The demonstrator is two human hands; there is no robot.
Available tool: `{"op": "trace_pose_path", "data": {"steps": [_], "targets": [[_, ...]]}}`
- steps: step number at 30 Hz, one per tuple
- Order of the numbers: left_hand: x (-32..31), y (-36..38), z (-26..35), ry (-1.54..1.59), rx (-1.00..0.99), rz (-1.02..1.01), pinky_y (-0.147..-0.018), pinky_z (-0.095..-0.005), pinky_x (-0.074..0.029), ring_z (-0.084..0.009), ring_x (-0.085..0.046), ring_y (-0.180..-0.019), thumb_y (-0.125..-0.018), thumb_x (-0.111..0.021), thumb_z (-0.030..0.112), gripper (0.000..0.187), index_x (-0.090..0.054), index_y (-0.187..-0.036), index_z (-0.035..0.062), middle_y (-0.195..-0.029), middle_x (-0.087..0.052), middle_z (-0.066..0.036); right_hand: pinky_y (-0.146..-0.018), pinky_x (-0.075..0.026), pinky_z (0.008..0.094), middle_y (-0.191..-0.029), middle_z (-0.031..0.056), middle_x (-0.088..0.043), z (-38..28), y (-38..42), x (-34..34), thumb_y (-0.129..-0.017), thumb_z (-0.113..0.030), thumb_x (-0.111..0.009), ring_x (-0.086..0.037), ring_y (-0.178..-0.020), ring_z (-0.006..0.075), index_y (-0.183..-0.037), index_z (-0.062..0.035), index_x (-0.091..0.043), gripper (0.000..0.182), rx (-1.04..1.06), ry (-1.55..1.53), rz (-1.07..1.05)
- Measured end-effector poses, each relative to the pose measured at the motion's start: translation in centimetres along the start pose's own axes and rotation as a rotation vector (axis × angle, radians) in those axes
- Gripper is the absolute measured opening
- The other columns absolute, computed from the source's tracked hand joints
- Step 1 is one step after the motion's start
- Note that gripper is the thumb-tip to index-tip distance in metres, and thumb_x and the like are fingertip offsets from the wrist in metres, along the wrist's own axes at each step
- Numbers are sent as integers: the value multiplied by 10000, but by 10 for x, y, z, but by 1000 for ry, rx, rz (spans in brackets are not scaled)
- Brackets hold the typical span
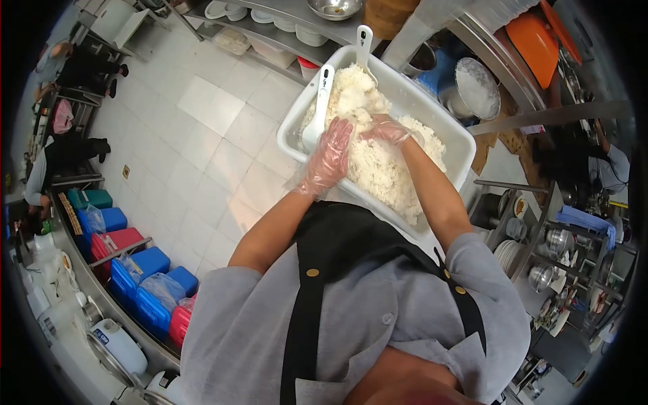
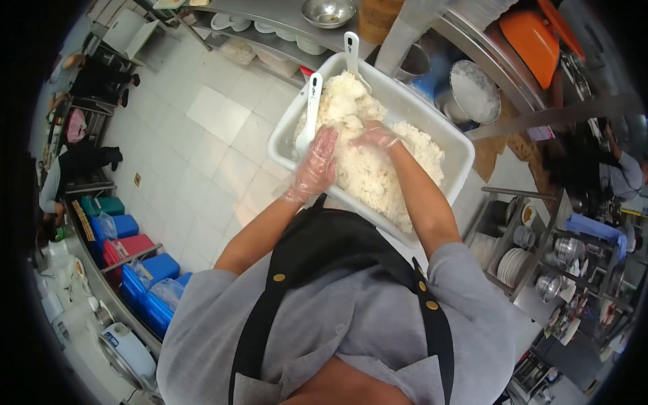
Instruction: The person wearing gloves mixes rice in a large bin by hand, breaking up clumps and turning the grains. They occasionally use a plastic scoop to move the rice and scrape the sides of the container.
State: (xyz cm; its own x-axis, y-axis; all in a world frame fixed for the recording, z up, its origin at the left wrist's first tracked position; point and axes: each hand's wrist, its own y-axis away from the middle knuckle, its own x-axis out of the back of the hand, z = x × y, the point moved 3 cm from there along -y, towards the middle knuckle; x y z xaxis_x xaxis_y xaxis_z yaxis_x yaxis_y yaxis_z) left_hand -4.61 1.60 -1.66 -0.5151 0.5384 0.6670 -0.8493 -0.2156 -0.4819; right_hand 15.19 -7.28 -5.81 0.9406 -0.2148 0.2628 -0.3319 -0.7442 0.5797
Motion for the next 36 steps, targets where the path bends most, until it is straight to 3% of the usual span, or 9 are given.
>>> {"op": "trace_pose_path", "data": {"steps": [6,10,14,18,20,23,26,30,36], "targets": [[-7,-7,-13,130,100,-3,-990,-420,-400,-352,-462,-1180,-715,-607,17,622,-456,-1318,5,-1264,-431,-195,-842,-494,342,-1001,168,-659,-3,2,-30,-611,-241,-813,-628,-927,258,-1187,-18,-567,665,282,496,472],[-11,-27,-45,553,475,77,-967,-394,-424,-331,-506,-1124,-698,-688,78,549,-559,-1230,42,-1197,-434,-153,-848,-491,338,-988,166,-658,-43,41,-16,-594,-207,-812,-630,-928,263,-1148,-52,-603,612,113,406,462],[-16,-61,-50,242,139,-7,-969,-359,-433,-319,-540,-1105,-669,-798,156,619,-563,-1234,65,-1239,-495,-183,-753,-501,309,-918,116,-658,-24,40,14,-644,-189,-798,-625,-853,192,-1035,-42,-638,447,250,88,475],[-59,-95,-54,911,338,-56,-1010,-363,-410,-338,-500,-1181,-658,-830,213,665,-561,-1245,58,-1264,-524,-200,-658,-484,272,-890,75,-638,-18,33,31,-751,-201,-749,-584,-787,108,-1034,-14,-617,364,368,-259,432],[-56,-103,-42,565,358,-273,-1023,-371,-388,-318,-504,-1173,-645,-836,246,697,-559,-1264,85,-1294,-523,-168,-675,-483,273,-908,73,-639,-33,51,39,-765,-226,-748,-583,-801,112,-1063,-11,-609,394,233,-238,433],[-90,-102,-63,210,188,-563,-1013,-379,-394,-307,-514,-1151,-635,-831,305,576,-648,-1144,107,-1242,-542,-178,-776,-513,331,-1030,158,-653,23,45,37,-777,-348,-704,-640,-899,231,-1150,1,-589,523,232,312,426],[-95,-98,-57,168,177,-422,-1022,-368,-385,-313,-500,-1157,-622,-837,296,499,-686,-1060,111,-1225,-530,-169,-826,-504,394,-1093,235,-622,44,56,-26,-714,-354,-724,-627,-964,313,-1123,-30,-614,533,283,834,470],[-77,-93,-31,673,374,-448,-844,-367,-518,-252,-523,-1139,-699,-811,236,593,-576,-1212,51,-1269,-475,-187,-894,-481,400,-1145,262,-571,39,49,-37,-648,-223,-708,-586,-1038,353,-1096,-86,-639,473,-154,898,150],[-59,-87,-16,1197,594,-719,-796,-387,-552,-297,-451,-1235,-791,-736,233,637,-468,-1317,-5,-1325,-447,-158,-886,-481,377,-1052,217,-640,50,98,29,-671,-167,-710,-609,-1021,318,-1122,-80,-635,466,55,492,571]]}}
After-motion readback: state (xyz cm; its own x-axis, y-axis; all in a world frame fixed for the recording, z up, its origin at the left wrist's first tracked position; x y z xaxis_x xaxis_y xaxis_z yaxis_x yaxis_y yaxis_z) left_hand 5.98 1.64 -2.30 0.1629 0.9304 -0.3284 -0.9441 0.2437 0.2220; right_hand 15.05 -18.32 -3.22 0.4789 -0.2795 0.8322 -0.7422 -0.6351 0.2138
